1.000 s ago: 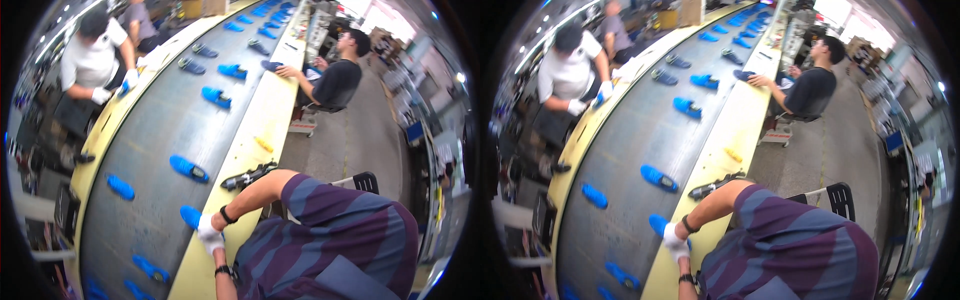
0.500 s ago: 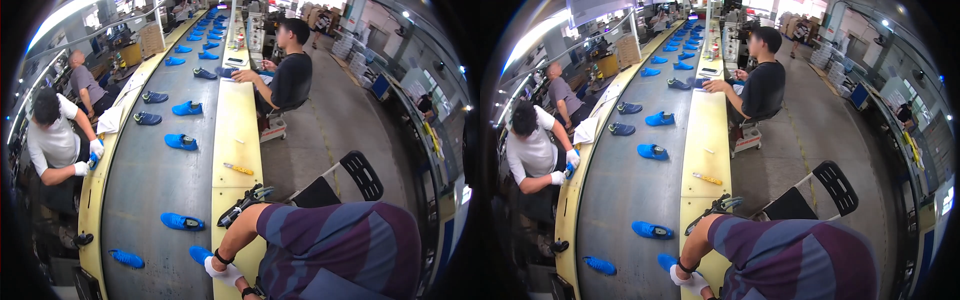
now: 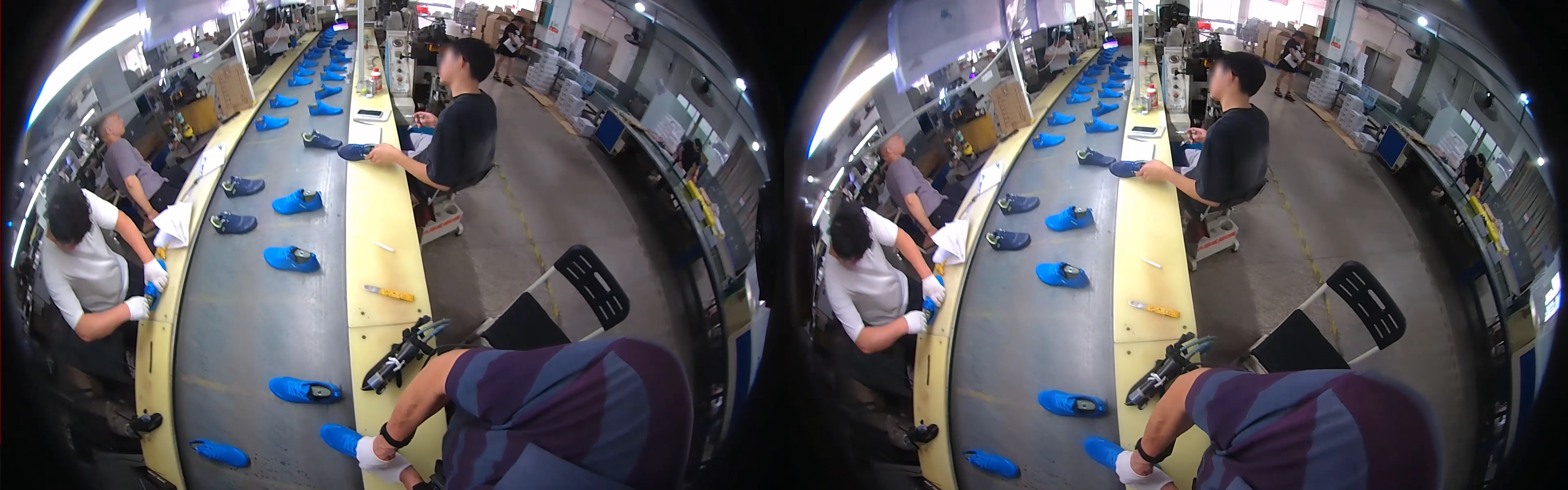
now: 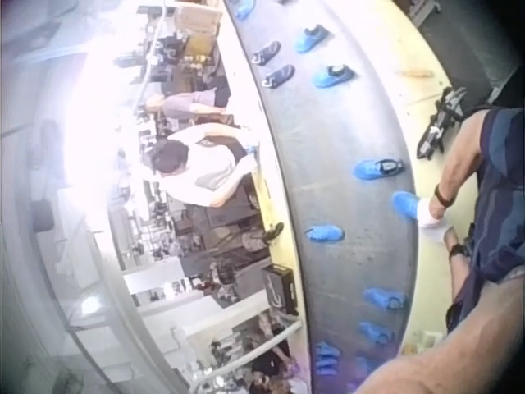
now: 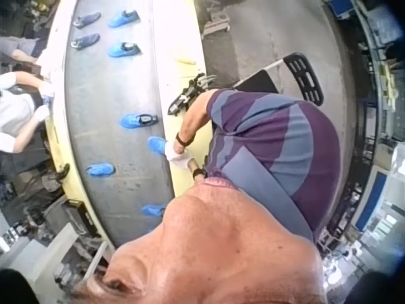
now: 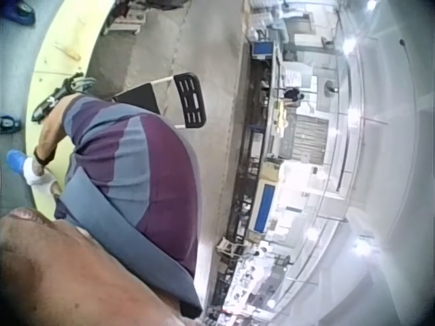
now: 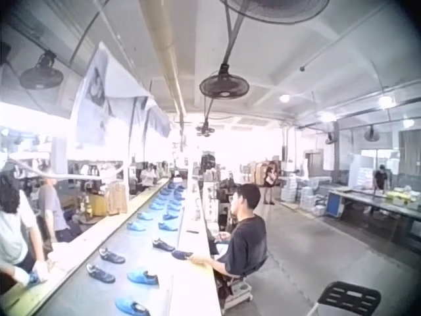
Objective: Insert shoe lasts and component parts into blue shoe uppers on a conveyor assembly line.
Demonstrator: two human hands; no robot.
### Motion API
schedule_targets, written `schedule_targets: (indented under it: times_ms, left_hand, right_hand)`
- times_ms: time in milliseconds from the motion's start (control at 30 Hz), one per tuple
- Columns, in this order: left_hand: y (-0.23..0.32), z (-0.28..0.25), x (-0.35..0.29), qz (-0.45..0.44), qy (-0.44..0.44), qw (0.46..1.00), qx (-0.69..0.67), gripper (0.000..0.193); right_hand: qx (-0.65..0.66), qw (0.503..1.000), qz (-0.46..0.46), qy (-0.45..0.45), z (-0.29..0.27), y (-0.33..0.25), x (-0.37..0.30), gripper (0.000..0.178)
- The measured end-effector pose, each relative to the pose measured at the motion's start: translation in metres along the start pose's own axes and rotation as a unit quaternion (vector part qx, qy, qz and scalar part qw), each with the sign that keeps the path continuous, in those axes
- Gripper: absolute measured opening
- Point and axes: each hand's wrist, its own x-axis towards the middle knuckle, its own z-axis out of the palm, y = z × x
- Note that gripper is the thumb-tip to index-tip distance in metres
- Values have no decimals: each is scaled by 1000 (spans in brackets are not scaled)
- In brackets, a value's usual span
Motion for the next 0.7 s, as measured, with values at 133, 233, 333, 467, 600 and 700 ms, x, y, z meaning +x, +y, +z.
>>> schedule_targets:
  times_ms: [133, 233, 333, 467, 600, 700]
  left_hand:
    - [18, -12, -9, 43, 34, 998, -1, 67]
    - [28, -20, -16, 73, 57, 996, -2, 65]
    - [32, -24, -24, 97, 73, 993, -7, 63]
    - [34, -21, -36, 127, 84, 988, -8, 61]
    - [40, -19, -44, 158, 94, 983, -10, 58]
    - [38, -20, -51, 176, 106, 979, -10, 56]
  right_hand:
    - [-27, 999, -4, 33, -24, -21, -18, 25]
    - [-44, 998, -7, 55, -32, -50, -25, 25]
    - [-54, 996, -9, 69, -72, -49, -59, 25]
    - [-59, 994, -6, 89, -95, -66, -80, 25]
    - [-64, 992, -2, 109, -124, -79, -96, 26]
    - [-67, 990, -5, 124, -144, -93, -107, 27]
